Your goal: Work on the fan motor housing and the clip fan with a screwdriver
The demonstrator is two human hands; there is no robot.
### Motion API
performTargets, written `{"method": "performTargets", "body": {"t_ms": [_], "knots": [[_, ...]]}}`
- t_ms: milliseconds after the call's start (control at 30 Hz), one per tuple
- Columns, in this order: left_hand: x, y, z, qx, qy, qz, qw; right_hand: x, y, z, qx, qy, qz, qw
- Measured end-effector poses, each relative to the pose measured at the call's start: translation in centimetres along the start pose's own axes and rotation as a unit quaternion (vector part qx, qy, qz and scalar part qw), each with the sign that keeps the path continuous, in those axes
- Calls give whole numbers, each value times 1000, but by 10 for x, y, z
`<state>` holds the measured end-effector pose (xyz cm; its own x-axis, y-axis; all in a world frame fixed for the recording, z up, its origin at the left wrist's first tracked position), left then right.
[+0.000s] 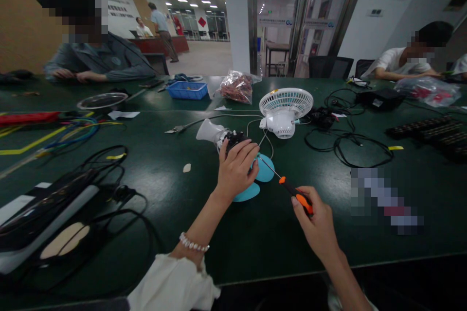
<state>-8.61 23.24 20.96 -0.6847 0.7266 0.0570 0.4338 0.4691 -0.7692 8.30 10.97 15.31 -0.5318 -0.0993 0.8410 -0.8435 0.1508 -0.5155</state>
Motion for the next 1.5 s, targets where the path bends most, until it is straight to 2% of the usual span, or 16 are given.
{"method": "performTargets", "body": {"t_ms": [467, 633, 1167, 1500], "knots": [[-1, -1, 0, 0, 1, -9, 1000, -2, 2, -1, 17, 18, -28, 999], [-1, -1, -1, -4, 6, -14, 1000, -4, 2, 0, 0, 33, -55, 998], [-1, 0, 0, -2, 10, -20, 1000, -6, -5, 1, -32, 33, -29, 999], [-1, -1, -1, -5, 9, -19, 1000, -2, -2, -2, -10, 11, -18, 1000]]}}
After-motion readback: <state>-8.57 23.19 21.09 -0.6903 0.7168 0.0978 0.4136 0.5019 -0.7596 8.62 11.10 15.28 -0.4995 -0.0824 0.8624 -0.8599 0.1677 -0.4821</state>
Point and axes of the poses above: each hand's wrist, its own z-axis away from the middle knuckle, its own y-axis out of the palm, x = y × z, the point moved 5 cm from there along -z, towards the middle knuckle, and after that the axes turned 12 degrees about x, right-handed, at the moved point
